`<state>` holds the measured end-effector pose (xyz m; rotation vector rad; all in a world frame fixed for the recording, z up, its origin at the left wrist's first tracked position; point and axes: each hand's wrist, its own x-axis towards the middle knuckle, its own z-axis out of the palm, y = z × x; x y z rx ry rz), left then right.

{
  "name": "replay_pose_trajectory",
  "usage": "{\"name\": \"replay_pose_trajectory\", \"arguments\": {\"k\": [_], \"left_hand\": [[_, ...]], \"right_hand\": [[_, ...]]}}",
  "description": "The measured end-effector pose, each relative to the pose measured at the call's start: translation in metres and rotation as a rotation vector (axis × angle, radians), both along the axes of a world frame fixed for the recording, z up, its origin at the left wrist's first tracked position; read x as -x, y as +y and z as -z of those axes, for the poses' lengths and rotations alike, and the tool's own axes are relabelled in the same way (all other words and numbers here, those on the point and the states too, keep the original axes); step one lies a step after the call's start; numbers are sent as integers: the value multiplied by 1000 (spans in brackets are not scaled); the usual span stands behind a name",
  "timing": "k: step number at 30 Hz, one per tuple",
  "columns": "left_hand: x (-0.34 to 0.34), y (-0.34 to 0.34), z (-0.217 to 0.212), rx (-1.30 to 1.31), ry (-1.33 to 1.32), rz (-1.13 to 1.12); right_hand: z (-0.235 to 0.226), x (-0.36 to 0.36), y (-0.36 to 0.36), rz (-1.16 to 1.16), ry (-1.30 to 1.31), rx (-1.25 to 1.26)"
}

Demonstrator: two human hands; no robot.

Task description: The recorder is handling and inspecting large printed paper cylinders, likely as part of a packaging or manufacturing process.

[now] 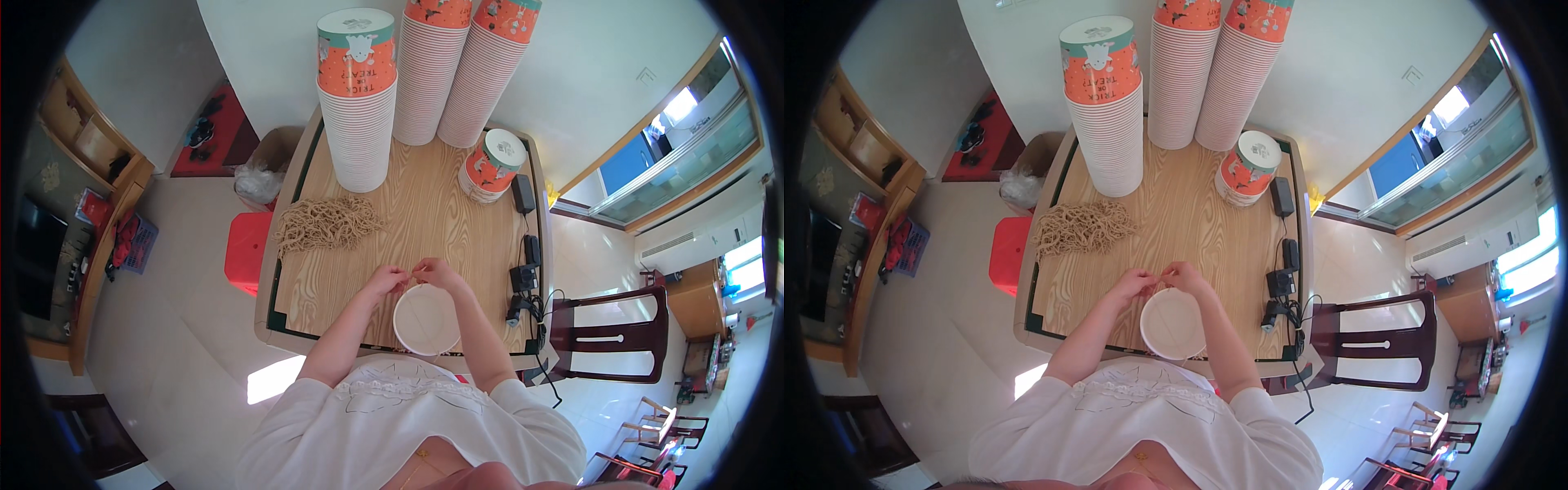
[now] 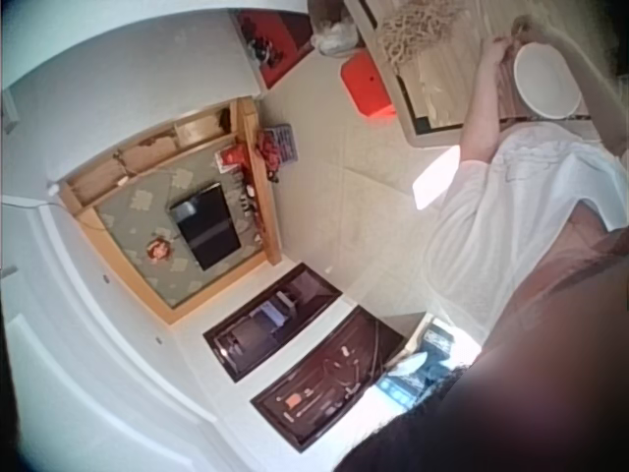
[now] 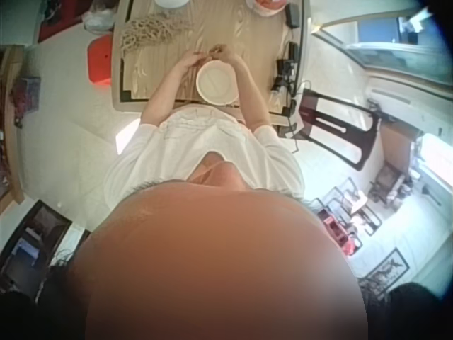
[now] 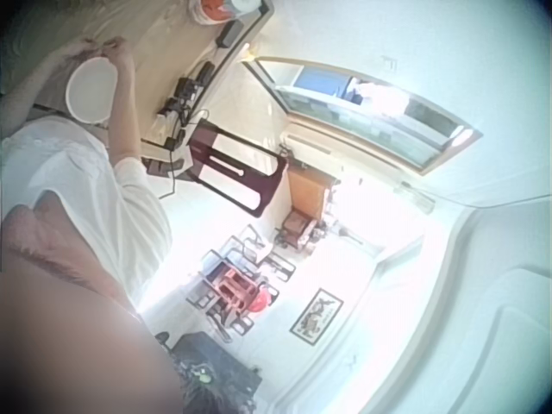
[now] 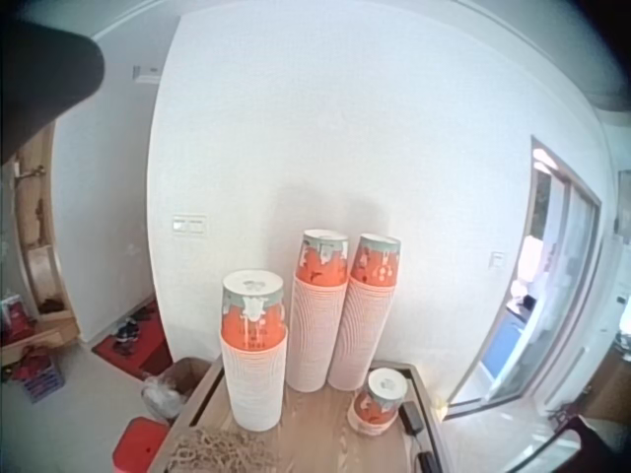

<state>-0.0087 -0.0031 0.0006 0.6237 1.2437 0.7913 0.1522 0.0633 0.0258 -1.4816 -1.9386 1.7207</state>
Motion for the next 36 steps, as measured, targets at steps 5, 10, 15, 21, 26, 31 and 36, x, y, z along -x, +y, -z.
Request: {"name": "replay_pose_trajectory", "arguments": {"k": [5,10,15,21,26,31,36], "left_hand": [[1,4,-11,28,22,-24],[-1,4,-7,28,93,75],[-2,5,-4,51,75,47],[-2,5,-11,57,74,82],[-2,4,-13,81,-4,-12],[1,4,-15,105,-162,-98],[8,-3,-12,79,-155,-113]], "right_hand": [[-4,3,9,-131,-2,55],[0,2,11,-119,15,62],[1,1,12,-125,10,94],[-7,2,10,-38,52,121],[-14,-3,9,-61,35,118],[-20,-7,5,-123,-7,82],[-32,-4,2,-128,-119,86]]}}
